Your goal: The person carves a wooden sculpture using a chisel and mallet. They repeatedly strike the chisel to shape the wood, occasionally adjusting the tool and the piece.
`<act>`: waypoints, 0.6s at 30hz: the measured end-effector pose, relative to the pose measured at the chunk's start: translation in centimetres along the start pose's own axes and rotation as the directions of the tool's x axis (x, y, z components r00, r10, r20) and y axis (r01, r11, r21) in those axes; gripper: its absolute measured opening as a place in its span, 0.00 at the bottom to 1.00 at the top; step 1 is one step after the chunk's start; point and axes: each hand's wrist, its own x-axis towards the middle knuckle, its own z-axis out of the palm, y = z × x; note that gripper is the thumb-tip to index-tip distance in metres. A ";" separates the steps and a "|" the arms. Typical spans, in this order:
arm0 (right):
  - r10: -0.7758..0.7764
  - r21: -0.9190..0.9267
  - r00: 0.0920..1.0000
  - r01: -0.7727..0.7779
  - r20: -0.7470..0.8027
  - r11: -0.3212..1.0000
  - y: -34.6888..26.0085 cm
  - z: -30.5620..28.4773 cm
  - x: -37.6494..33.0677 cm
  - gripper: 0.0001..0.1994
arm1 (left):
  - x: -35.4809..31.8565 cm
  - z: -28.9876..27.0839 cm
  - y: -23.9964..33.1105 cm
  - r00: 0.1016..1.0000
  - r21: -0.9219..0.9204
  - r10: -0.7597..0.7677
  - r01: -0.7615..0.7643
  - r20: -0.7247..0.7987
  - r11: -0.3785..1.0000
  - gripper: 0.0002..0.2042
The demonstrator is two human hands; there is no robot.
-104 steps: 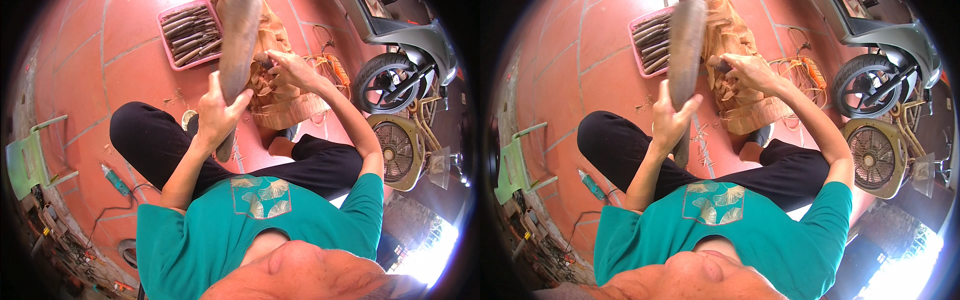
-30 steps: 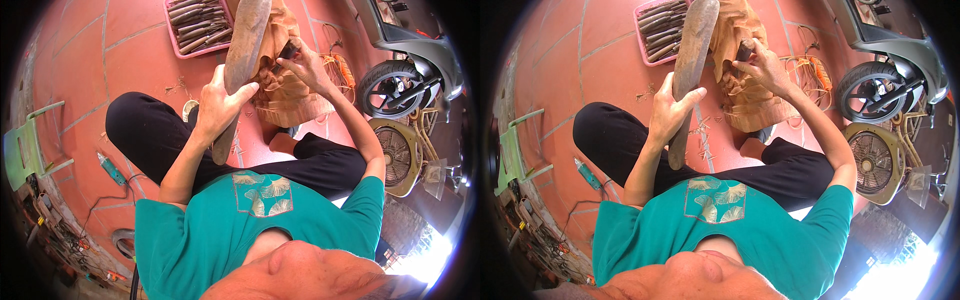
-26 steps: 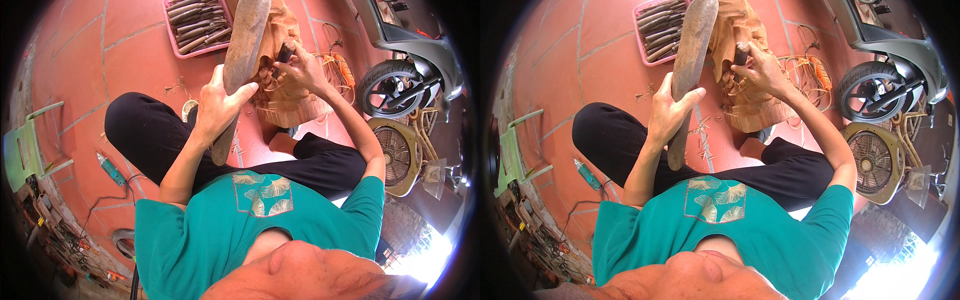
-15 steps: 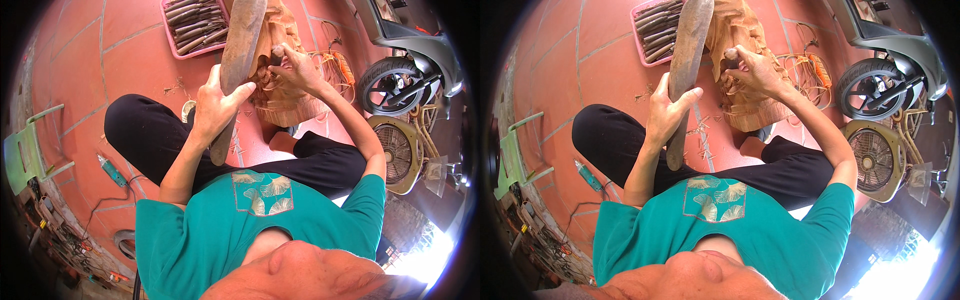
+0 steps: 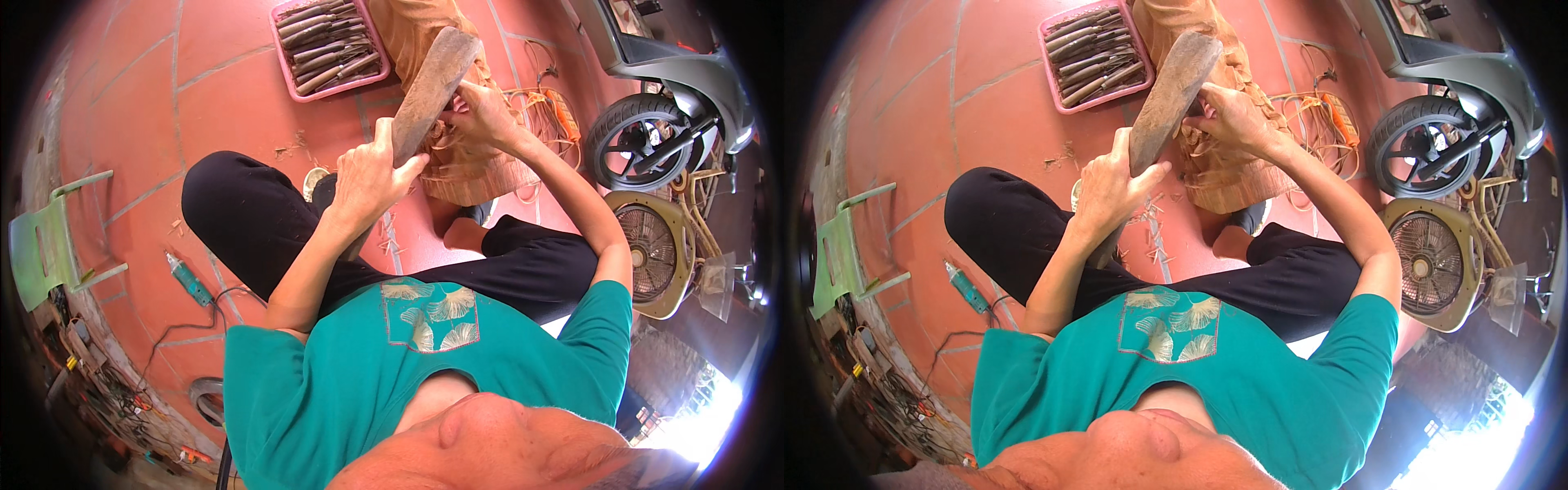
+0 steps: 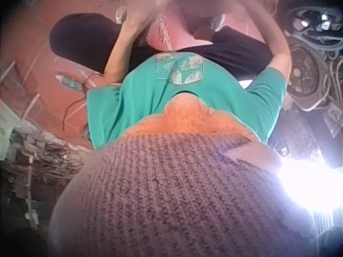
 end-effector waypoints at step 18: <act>0.090 0.013 0.995 -0.090 -0.049 0.996 -1.2 -1.6 -1.6 0.15 | 0.2 -1.0 -1.3 0.995 -0.149 -0.077 0.066 -0.070 0.987 0.26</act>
